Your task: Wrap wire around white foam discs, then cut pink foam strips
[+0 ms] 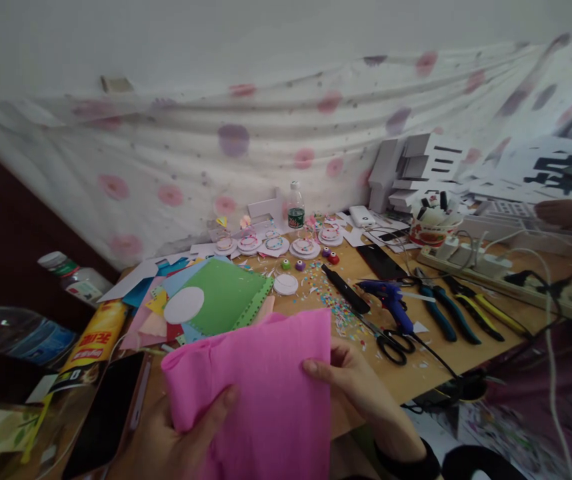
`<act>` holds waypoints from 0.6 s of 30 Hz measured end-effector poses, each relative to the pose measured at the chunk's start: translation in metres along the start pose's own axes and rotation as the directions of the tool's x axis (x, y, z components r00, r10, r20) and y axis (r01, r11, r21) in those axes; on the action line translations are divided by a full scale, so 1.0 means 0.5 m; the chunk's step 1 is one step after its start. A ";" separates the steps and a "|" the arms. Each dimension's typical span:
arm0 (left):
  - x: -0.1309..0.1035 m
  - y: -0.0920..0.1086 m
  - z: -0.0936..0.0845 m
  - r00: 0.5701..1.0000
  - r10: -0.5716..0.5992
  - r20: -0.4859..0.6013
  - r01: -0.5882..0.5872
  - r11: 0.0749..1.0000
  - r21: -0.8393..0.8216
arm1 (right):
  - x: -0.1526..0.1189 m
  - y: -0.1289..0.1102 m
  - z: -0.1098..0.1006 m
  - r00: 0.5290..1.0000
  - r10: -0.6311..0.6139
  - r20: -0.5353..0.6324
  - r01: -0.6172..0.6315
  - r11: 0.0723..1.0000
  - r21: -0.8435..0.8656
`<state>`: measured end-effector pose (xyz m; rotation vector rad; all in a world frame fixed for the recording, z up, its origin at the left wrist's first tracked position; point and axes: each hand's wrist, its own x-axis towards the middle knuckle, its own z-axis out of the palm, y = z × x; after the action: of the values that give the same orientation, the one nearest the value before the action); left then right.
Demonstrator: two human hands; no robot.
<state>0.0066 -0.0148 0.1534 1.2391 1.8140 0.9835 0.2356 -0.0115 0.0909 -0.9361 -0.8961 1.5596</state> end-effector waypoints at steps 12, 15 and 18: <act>0.030 -0.030 0.013 0.990 -0.077 0.116 0.108 0.953 -0.284 | -0.019 -0.031 0.011 0.954 -0.076 -0.291 0.019 0.981 -0.193; 0.032 -0.029 0.016 0.995 -0.054 0.082 0.072 0.969 -0.237 | -0.021 -0.034 0.009 0.931 -0.157 -0.331 0.059 0.956 -0.287; 0.031 -0.027 0.028 1.000 -0.002 0.007 0.003 0.983 -0.181 | -0.025 -0.034 0.017 0.896 -0.273 -0.350 0.112 0.903 -0.415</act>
<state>0.0090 -0.0009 0.1332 1.1266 1.6794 1.1145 0.2361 -0.0215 0.1111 -1.3451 -0.9795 0.9755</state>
